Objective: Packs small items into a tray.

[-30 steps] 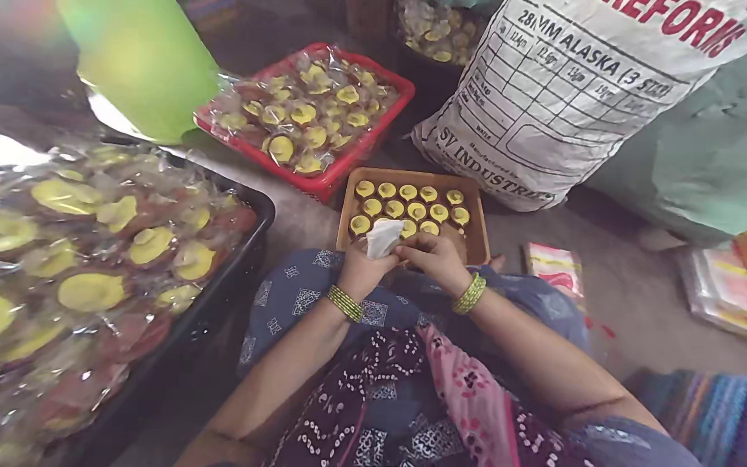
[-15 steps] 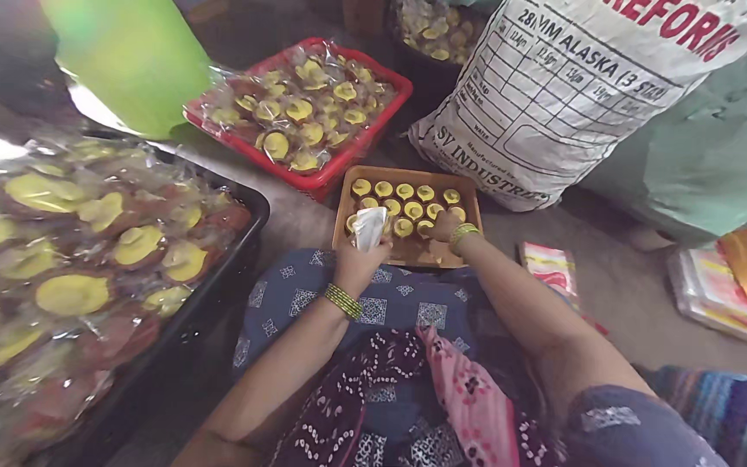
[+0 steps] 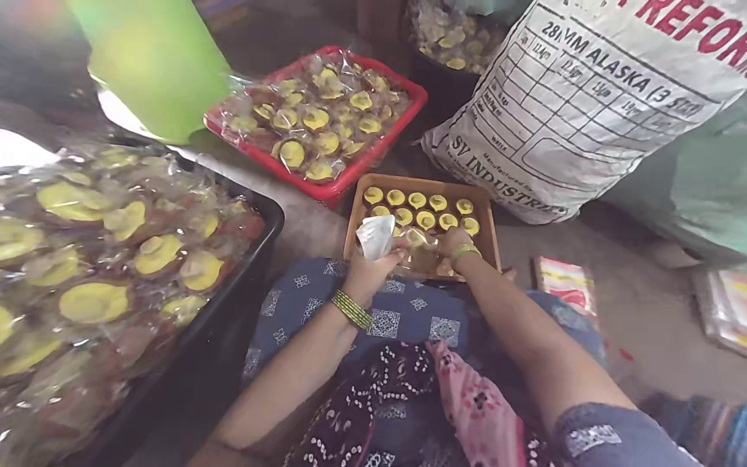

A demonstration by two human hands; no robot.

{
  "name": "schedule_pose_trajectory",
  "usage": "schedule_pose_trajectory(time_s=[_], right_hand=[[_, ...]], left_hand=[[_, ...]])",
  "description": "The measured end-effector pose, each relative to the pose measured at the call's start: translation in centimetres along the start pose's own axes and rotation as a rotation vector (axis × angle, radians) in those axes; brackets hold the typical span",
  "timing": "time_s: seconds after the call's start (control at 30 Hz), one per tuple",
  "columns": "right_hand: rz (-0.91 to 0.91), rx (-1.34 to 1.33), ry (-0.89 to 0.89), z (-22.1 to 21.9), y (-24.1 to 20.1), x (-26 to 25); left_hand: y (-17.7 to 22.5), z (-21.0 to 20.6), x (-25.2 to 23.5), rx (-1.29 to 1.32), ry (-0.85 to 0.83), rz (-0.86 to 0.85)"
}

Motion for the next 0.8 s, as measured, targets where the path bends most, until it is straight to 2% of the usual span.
schedule_pose_trajectory(time_s=[0.1, 0.17, 0.3, 0.43, 0.6, 0.8], right_hand=[[-0.002, -0.14, 0.065, 2.0, -0.1, 0.9], [0.07, -0.282, 0.123, 4.1, -0.4, 1.3], [0.339, -0.733, 0.243, 8.5, -1.7, 4.5], [0.641, -0.995, 0.185, 11.5, -4.3, 11.1], [0.848, -1.158, 0.084, 11.2, -5.8, 16.9], [0.855, -1.218, 0.048, 9.6, -5.4, 16.9]], left_hand=[[-0.4, 0.5, 0.3, 0.152, -0.025, 0.085], [-0.4, 0.8, 0.5, 0.206, -0.03, 0.11], [-0.7, 1.3, 0.8, 0.272, 0.007, 0.127], [-0.8, 1.4, 1.0, 0.26, 0.064, 0.106], [-0.1, 1.5, 1.4, 0.096, 0.144, -0.052], [0.1, 0.3, 1.4, 0.138, 0.034, -0.042]])
Point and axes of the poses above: each hand's wrist, its own x-axis away from the middle knuckle, its own z-axis out of the back of the hand, y = z × x, the point moved 9 cm from there along -x, towards the middle knuckle, and after that the axes turned 6 degrees about z, right-handed, at the moved point
